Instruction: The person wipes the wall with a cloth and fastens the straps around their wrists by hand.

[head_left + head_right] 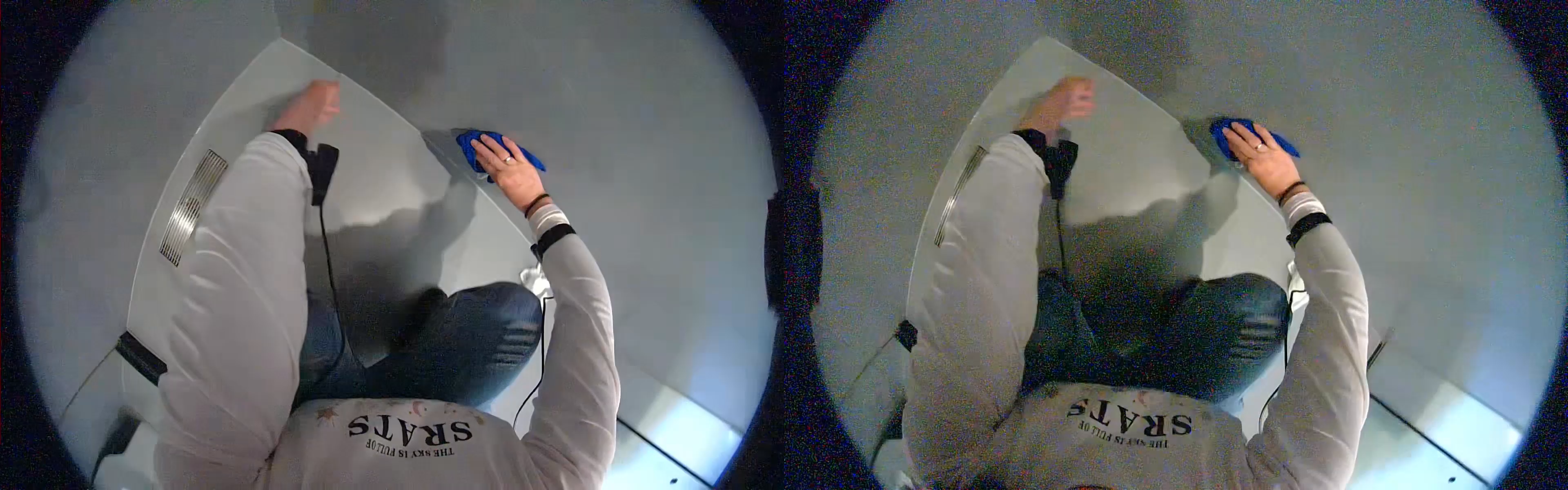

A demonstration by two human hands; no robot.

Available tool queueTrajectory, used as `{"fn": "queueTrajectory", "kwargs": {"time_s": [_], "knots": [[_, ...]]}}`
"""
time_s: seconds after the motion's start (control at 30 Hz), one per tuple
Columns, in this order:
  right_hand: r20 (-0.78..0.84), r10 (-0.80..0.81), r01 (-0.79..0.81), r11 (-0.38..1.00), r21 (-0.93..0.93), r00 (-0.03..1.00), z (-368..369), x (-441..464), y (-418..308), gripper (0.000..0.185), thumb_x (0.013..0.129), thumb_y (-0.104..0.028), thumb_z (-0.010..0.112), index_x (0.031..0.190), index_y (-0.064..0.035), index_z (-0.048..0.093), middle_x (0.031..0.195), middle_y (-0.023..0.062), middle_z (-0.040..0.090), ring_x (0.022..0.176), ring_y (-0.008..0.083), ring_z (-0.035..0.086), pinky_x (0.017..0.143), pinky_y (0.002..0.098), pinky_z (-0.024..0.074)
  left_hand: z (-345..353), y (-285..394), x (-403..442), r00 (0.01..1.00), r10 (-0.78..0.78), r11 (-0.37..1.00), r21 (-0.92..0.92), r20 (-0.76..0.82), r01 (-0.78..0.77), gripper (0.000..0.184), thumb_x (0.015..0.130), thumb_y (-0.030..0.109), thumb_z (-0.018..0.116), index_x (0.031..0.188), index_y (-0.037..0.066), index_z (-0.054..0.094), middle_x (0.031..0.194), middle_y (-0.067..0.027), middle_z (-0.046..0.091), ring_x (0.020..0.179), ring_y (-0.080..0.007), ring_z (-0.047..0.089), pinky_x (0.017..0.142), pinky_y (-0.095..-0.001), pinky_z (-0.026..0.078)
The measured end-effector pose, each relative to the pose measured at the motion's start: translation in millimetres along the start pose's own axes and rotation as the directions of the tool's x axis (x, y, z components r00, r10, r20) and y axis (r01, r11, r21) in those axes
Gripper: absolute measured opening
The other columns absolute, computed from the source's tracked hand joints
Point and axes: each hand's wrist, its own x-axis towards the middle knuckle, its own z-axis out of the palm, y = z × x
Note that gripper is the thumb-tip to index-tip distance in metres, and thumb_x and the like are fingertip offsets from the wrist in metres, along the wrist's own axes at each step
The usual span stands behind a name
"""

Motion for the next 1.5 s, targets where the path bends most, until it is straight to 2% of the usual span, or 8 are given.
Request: {"fn": "queueTrajectory", "kwargs": {"time_s": [0.1, 0.5, 0.7, 1.0, 1.13, 1.23, 1.4, 1.5], "knots": [[0.030, 0.029, -0.029, 1.000, 0.010, 0.999, -6.7, -0.4, -0.3, 0.036, 0.080, -0.014, 0.053, 0.116, -0.0115, 0.056, 0.137, -0.0016, 0.037, 0.126, 0.0164, 0.035, 0.105, 0.0364, 0.0299, -40.1, -11.5, 43.3, 0.963, 0.087, 0.992, -0.116, 0.255, -0.059, 0.023, 0.083, 0.033, 0.053, 0.094, 0.013, 0.055, 0.087, -0.0041, 0.057, 0.073, -0.0179, 0.059, 0.058, -0.0354, 0.047], [0.048, 0.073, -0.069, 0.994, -0.081, 0.996, 56.6, -58.0, 28.4, 0.033, 0.078, -0.013, 0.053, 0.110, -0.0124, 0.057, 0.135, -0.0025, 0.041, 0.126, 0.0148, 0.036, 0.104, 0.0366, 0.0294, -76.8, -13.5, 98.1, 0.990, -0.104, 0.987, 0.113, -0.092, 0.114, 0.024, 0.084, 0.034, 0.054, 0.092, 0.011, 0.053, 0.081, 0.0009, 0.055, 0.067, -0.0151, 0.056, 0.059, -0.0330, 0.048], [-0.062, 0.436, -0.440, 0.895, -0.070, 0.898, 54.6, -68.2, 27.7, 0.027, 0.078, -0.008, 0.051, 0.104, -0.0107, 0.057, 0.126, -0.0005, 0.049, 0.120, 0.0162, 0.043, 0.101, 0.0407, 0.0283, -109.1, -36.4, 114.8, 0.964, -0.232, 0.963, 0.106, -0.132, 0.246, 0.027, 0.088, 0.032, 0.049, 0.106, 0.013, 0.055, 0.083, 0.0035, 0.059, 0.069, -0.0128, 0.059, 0.056, -0.0305, 0.049], [-0.404, 0.914, -0.749, 0.283, 0.599, 0.022, 163.1, -94.7, 29.8, 0.048, 0.065, 0.007, 0.053, 0.112, 0.0045, 0.043, 0.117, 0.0219, 0.044, 0.111, 0.0360, 0.043, 0.098, 0.0410, 0.0311, -55.9, -31.6, 76.2, 0.926, -0.266, 0.932, 0.175, -0.266, 0.318, 0.023, 0.088, 0.030, 0.046, 0.101, 0.014, 0.054, 0.083, 0.0042, 0.057, 0.070, -0.0121, 0.056, 0.058, -0.0311, 0.046], [-0.159, 0.949, -0.632, -0.052, 0.773, -0.272, 178.0, -72.8, 40.8, 0.051, 0.067, 0.007, 0.056, 0.115, 0.0071, 0.038, 0.110, 0.0223, 0.046, 0.108, 0.0344, 0.043, 0.097, 0.0415, 0.0319, -40.6, -19.5, 67.6, 0.935, -0.239, 0.950, 0.134, -0.262, 0.281, 0.026, 0.088, 0.030, 0.045, 0.108, 0.014, 0.054, 0.083, 0.0046, 0.056, 0.072, -0.0123, 0.055, 0.062, -0.0318, 0.046], [0.151, 0.909, -0.042, -0.181, 0.983, -0.389, 169.8, -45.6, 40.6, 0.021, 0.071, -0.001, 0.064, 0.089, 0.0065, 0.057, 0.085, 0.0115, 0.061, 0.072, 0.0235, 0.058, 0.068, 0.0355, 0.0499, -36.3, -17.7, 60.1, 0.944, -0.208, 0.959, 0.134, -0.257, 0.248, 0.026, 0.089, 0.029, 0.044, 0.108, 0.015, 0.054, 0.083, 0.0047, 0.056, 0.071, -0.0120, 0.055, 0.062, -0.0316, 0.046], [0.586, 0.809, 0.251, -0.557, 0.791, -0.052, 376.3, -71.6, 67.1, 0.024, 0.083, -0.008, 0.044, 0.099, -0.0020, 0.061, 0.099, 0.0157, 0.063, 0.088, 0.0354, 0.060, 0.081, 0.0494, 0.0476, -36.5, -12.0, 64.7, 0.930, -0.240, 0.932, 0.204, -0.279, 0.301, 0.022, 0.089, 0.028, 0.044, 0.103, 0.015, 0.056, 0.082, 0.0046, 0.056, 0.071, -0.0114, 0.055, 0.061, -0.0313, 0.045], [0.485, 0.864, -0.315, -0.427, 0.848, 0.135, 411.3, -61.5, 63.2, 0.027, 0.083, -0.008, 0.039, 0.100, -0.0020, 0.060, 0.099, 0.0145, 0.063, 0.089, 0.0348, 0.060, 0.082, 0.0502, 0.0468, -47.7, -20.2, 72.9, 0.941, -0.246, 0.936, 0.195, -0.234, 0.293, 0.030, 0.088, 0.033, 0.048, 0.112, 0.016, 0.053, 0.095, 0.0017, 0.059, 0.074, -0.0131, 0.059, 0.057, -0.0287, 0.047]]}}
